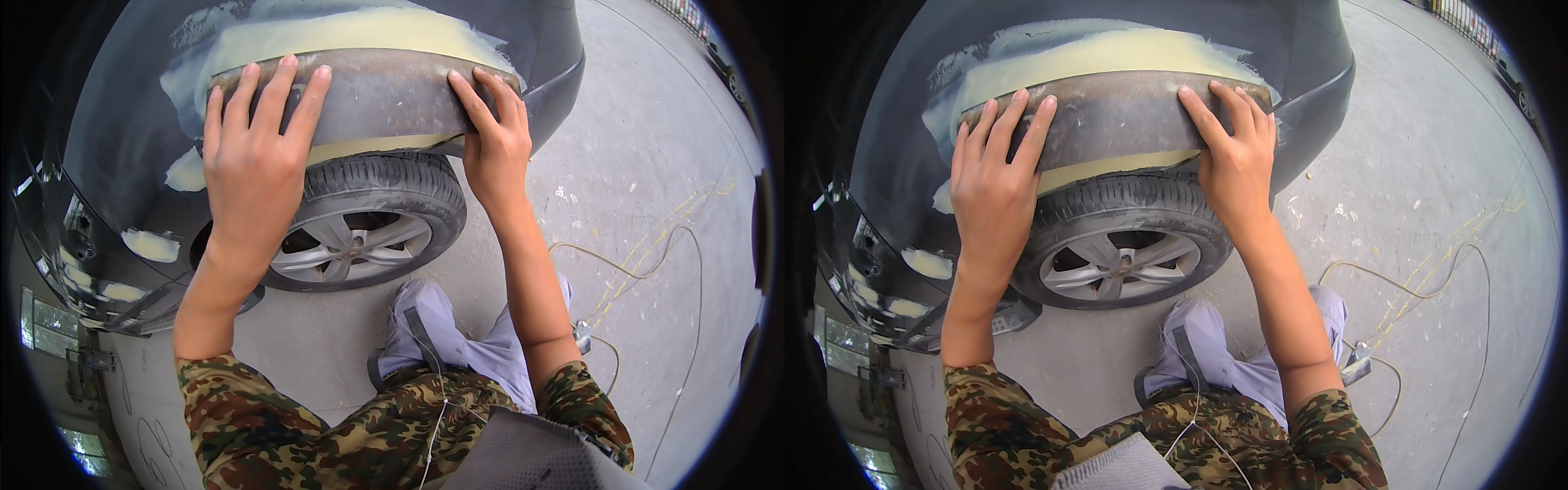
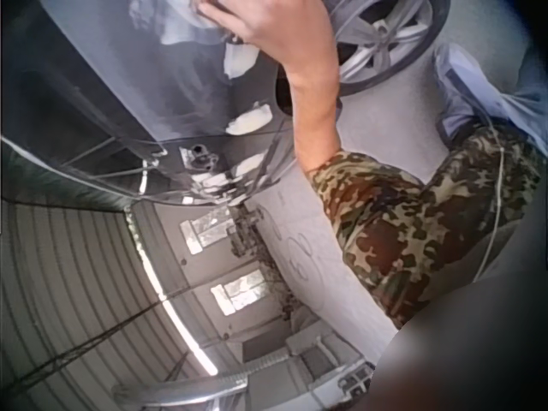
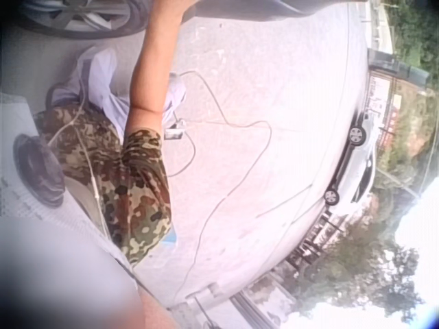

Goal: The person applies body filler to the rear wheel arch and side panel of a dark-colored car using a small metal spatula and a larger spreader. They smooth the filler over the surface and occasionally scrape excess material back onto the spreader.

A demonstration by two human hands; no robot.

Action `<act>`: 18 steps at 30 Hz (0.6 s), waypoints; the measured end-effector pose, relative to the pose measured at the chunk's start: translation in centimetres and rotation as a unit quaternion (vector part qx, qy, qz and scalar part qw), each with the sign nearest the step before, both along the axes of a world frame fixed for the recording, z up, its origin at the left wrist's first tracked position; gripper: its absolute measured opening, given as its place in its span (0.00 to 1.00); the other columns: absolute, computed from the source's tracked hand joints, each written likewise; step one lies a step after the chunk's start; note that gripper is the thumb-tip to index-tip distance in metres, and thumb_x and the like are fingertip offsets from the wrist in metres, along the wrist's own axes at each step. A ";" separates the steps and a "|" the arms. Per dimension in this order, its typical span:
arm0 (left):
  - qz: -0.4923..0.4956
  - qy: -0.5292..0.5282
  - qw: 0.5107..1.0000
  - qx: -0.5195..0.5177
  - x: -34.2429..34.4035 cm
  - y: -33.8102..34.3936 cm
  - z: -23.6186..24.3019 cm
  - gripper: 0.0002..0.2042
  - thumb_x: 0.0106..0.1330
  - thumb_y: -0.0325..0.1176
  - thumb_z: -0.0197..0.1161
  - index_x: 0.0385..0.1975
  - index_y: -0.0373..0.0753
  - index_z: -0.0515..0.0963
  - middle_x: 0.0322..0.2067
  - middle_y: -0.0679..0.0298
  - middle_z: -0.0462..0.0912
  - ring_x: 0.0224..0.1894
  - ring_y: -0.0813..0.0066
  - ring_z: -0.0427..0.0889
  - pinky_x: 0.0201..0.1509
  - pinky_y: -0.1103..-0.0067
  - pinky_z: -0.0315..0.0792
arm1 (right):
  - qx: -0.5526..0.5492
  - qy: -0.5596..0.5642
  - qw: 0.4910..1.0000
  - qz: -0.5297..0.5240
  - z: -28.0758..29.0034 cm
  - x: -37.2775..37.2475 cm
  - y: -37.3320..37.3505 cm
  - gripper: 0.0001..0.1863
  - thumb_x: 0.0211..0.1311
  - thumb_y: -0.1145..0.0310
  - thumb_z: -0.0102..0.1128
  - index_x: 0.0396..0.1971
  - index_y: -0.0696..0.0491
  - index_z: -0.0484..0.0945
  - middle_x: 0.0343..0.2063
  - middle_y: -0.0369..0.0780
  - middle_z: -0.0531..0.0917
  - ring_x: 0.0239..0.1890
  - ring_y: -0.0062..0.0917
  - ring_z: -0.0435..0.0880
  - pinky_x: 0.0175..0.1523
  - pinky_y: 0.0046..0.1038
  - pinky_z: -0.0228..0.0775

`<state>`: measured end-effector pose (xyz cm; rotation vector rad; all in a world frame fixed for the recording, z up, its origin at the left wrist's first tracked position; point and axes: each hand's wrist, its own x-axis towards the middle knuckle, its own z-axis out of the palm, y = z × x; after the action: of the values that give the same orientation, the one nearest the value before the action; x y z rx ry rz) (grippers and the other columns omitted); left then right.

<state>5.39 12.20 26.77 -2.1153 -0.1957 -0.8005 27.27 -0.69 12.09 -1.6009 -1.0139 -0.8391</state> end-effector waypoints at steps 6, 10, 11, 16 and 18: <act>0.005 0.001 1.000 0.001 -0.8 0.0 -0.5 0.25 0.65 0.26 0.63 0.63 0.52 0.86 0.62 0.61 0.84 0.62 0.50 0.83 0.67 0.49 0.75 | -0.002 0.012 1.000 -0.006 -0.5 -1.1 0.1 0.40 0.53 0.86 0.59 0.65 0.34 0.85 0.64 0.42 0.80 0.68 0.49 0.77 0.71 0.62 0.64; 0.014 -0.002 1.000 -0.001 -1.5 0.0 -1.1 0.25 0.65 0.27 0.64 0.63 0.53 0.86 0.63 0.63 0.84 0.62 0.50 0.82 0.67 0.49 0.76 | 0.003 0.013 1.000 -0.005 -1.0 -1.9 0.2 0.41 0.52 0.86 0.59 0.65 0.34 0.85 0.63 0.42 0.80 0.68 0.49 0.77 0.71 0.63 0.63; 0.015 -0.003 1.000 -0.003 -1.6 0.1 -1.2 0.24 0.65 0.27 0.64 0.62 0.53 0.86 0.63 0.63 0.84 0.63 0.51 0.82 0.67 0.49 0.76 | 0.004 0.016 1.000 -0.004 -1.1 -2.1 0.3 0.41 0.52 0.86 0.59 0.65 0.34 0.85 0.64 0.42 0.80 0.68 0.49 0.77 0.72 0.63 0.63; 0.023 -0.003 1.000 -0.015 -2.5 0.1 -2.0 0.25 0.66 0.27 0.64 0.63 0.55 0.86 0.64 0.64 0.83 0.65 0.51 0.81 0.68 0.48 0.76 | 0.000 0.032 0.999 -0.006 -1.6 -3.4 0.5 0.42 0.49 0.86 0.61 0.65 0.33 0.85 0.65 0.41 0.79 0.69 0.48 0.75 0.73 0.64 0.62; 0.027 0.001 0.999 -0.024 -2.9 0.0 -2.1 0.25 0.66 0.27 0.64 0.63 0.55 0.86 0.64 0.64 0.83 0.65 0.51 0.81 0.68 0.48 0.76 | -0.002 0.016 0.999 -0.028 -1.8 -3.9 0.4 0.44 0.42 0.92 0.55 0.62 0.43 0.87 0.63 0.45 0.81 0.66 0.51 0.78 0.71 0.48 0.72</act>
<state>2.52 12.20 24.70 -2.1463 -0.2716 -0.7680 23.39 -0.26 10.24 -1.6484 -0.9522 -0.8471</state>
